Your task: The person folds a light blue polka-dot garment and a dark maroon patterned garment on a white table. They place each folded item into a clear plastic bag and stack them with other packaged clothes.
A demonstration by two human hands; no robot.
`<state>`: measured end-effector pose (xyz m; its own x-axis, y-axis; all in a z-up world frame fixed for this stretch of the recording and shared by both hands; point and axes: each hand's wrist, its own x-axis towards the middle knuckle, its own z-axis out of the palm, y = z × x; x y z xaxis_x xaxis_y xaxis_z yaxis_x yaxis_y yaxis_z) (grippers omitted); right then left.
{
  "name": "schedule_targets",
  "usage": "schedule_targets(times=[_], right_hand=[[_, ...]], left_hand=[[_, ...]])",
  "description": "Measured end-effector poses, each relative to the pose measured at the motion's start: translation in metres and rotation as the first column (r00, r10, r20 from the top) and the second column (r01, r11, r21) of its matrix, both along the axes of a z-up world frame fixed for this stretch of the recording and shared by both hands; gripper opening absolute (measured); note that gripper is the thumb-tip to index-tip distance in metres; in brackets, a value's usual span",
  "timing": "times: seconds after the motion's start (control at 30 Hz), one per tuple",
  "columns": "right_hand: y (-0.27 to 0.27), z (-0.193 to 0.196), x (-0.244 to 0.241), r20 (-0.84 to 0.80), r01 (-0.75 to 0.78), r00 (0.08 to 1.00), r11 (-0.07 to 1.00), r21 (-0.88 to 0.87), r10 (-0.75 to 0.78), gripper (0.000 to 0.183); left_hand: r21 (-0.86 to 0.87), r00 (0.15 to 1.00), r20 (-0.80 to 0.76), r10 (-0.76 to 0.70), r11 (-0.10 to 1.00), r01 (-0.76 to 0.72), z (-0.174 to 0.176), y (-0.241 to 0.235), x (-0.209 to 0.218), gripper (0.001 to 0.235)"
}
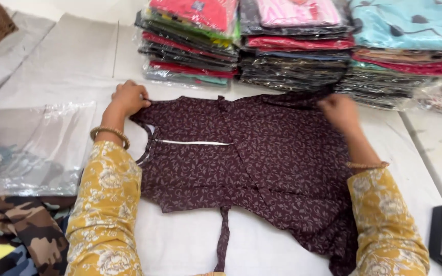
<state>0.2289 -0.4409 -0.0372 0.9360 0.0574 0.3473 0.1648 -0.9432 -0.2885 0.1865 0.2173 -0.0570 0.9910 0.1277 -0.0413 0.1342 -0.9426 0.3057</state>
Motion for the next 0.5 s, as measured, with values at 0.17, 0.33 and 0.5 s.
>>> schedule_targets(times=[0.17,0.33,0.5], right_hand=[[0.203,0.062,-0.155,-0.476,-0.260,0.840,0.963,0.068,0.261,0.044],[0.189,0.031,-0.168,-0.350,-0.604,0.774,0.782,-0.153,0.528,0.026],[0.116,0.100,-0.158,-0.640,-0.378,0.727,0.923,-0.072,0.247,0.023]], left_hand=[[-0.060,0.991,0.135,-0.024,0.998,0.032,-0.005,-0.001,0.007,0.019],[-0.213,0.973,0.230,0.019,0.977,0.031,-0.022,0.004,0.010,0.020],[-0.378,0.984,0.179,-0.016,0.922,0.084,-0.019,0.010,0.005,0.022]])
